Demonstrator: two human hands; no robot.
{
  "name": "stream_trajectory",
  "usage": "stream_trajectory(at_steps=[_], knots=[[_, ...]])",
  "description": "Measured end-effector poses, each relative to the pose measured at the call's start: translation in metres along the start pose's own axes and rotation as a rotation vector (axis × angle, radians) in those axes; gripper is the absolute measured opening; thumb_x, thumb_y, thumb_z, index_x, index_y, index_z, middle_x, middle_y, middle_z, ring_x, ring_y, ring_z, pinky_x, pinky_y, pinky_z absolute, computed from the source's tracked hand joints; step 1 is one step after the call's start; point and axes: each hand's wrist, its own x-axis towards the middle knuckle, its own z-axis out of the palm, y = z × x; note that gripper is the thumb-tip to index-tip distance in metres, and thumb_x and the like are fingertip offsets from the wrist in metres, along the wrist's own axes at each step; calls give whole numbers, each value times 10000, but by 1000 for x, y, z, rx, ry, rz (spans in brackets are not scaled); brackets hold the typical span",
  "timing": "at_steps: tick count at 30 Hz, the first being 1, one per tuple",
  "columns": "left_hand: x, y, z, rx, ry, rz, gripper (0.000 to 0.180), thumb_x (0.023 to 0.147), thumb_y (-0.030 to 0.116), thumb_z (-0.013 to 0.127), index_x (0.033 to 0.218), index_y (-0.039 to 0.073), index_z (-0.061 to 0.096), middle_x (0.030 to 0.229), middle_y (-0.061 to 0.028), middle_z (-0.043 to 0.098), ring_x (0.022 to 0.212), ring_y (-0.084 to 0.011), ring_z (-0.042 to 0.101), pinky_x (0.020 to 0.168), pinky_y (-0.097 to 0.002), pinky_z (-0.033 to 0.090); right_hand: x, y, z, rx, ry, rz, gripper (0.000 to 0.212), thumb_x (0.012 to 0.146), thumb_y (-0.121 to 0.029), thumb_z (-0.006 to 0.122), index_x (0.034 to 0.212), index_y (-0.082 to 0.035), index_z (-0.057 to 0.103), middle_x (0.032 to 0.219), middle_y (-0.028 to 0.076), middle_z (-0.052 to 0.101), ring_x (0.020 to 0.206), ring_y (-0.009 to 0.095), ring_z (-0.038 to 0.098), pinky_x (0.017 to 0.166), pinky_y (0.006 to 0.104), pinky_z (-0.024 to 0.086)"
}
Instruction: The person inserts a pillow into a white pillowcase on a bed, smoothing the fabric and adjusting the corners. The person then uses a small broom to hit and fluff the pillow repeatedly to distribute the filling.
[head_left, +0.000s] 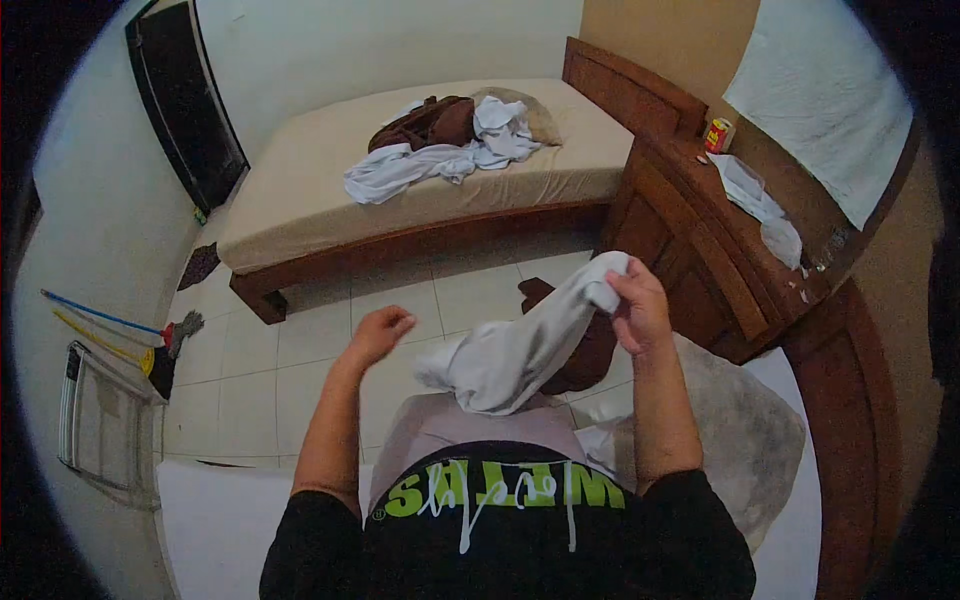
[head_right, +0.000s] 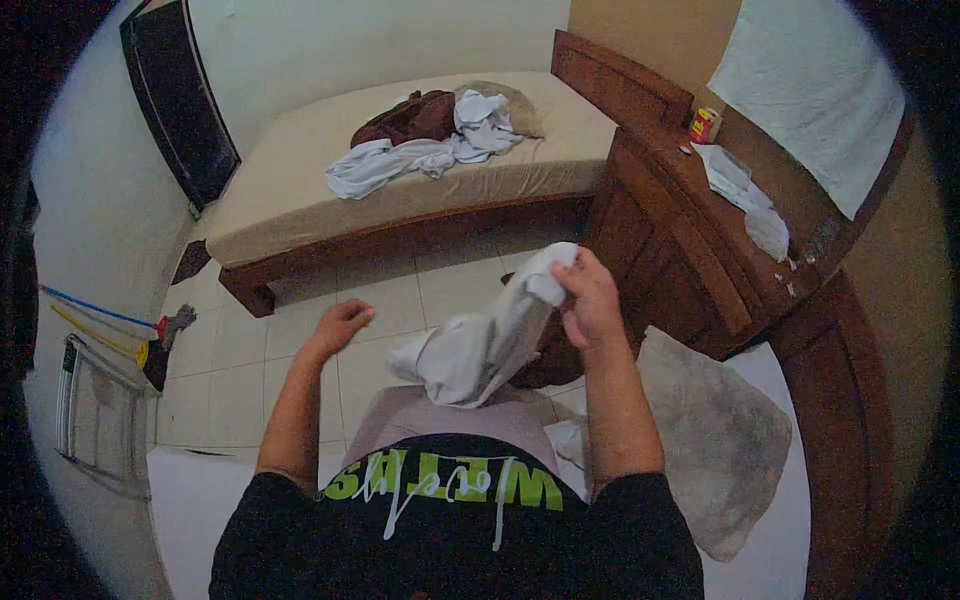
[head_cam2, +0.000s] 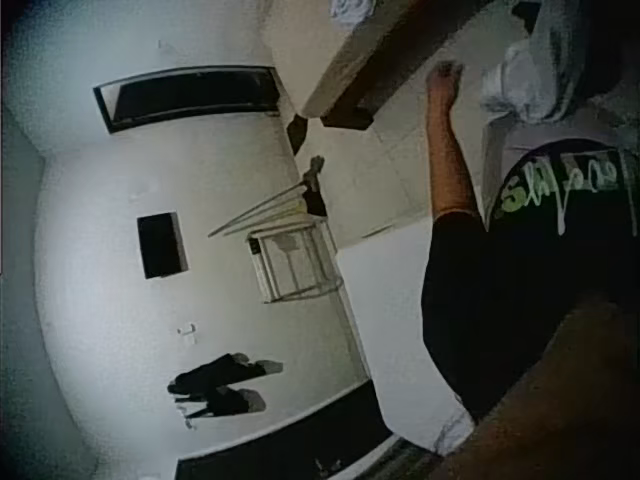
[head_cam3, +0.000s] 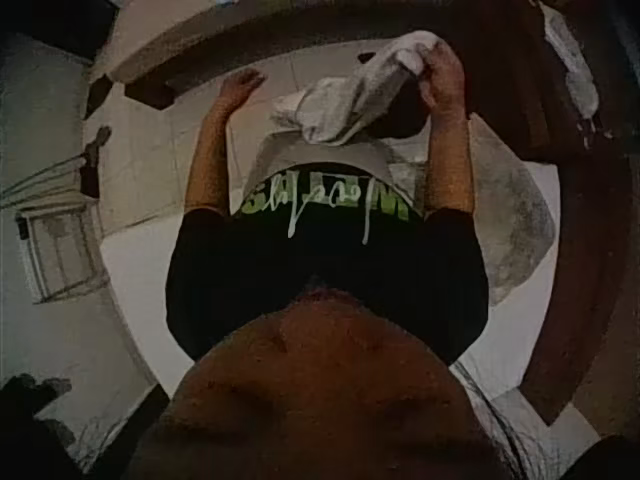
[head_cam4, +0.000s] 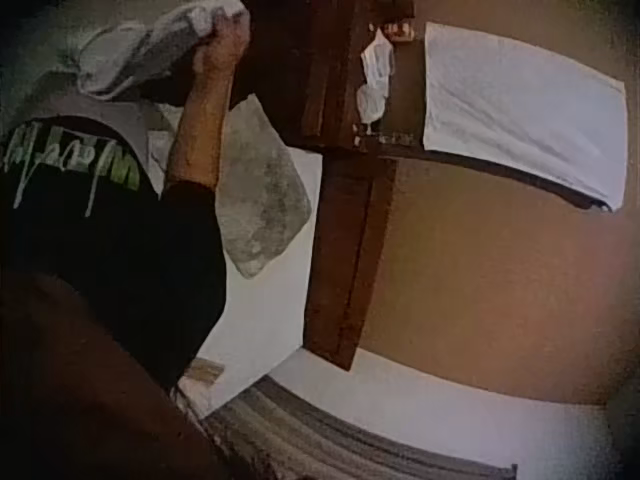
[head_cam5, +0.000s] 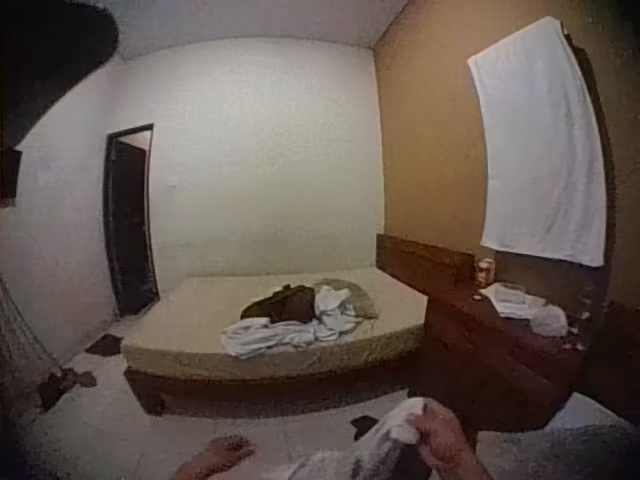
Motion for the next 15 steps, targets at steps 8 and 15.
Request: stream_trajectory(at_steps=[8, 15], knots=[[-1, 54, 113, -157, -236, 285, 536, 732, 210, 672, 1184, 67, 422, 1143, -135, 496, 1042, -227, 491, 897, -348, 390, -22, 0, 53, 209, -287, 98, 314, 810, -36, 522, 1096, -10, 398, 936, 83, 541, 840, 167, 558, 766, 287, 453], [-23, 70, 122, -244, 438, 556, 429, 707, 143, 669, 1079, 46, 478, 1008, -135, 489, 976, -273, 496, 789, -326, 433, -24, -15, 41, 171, -180, -15, 331, 807, -49, 517, 1106, 8, 385, 973, 105, 529, 886, 198, 557, 803, 337, 461]])
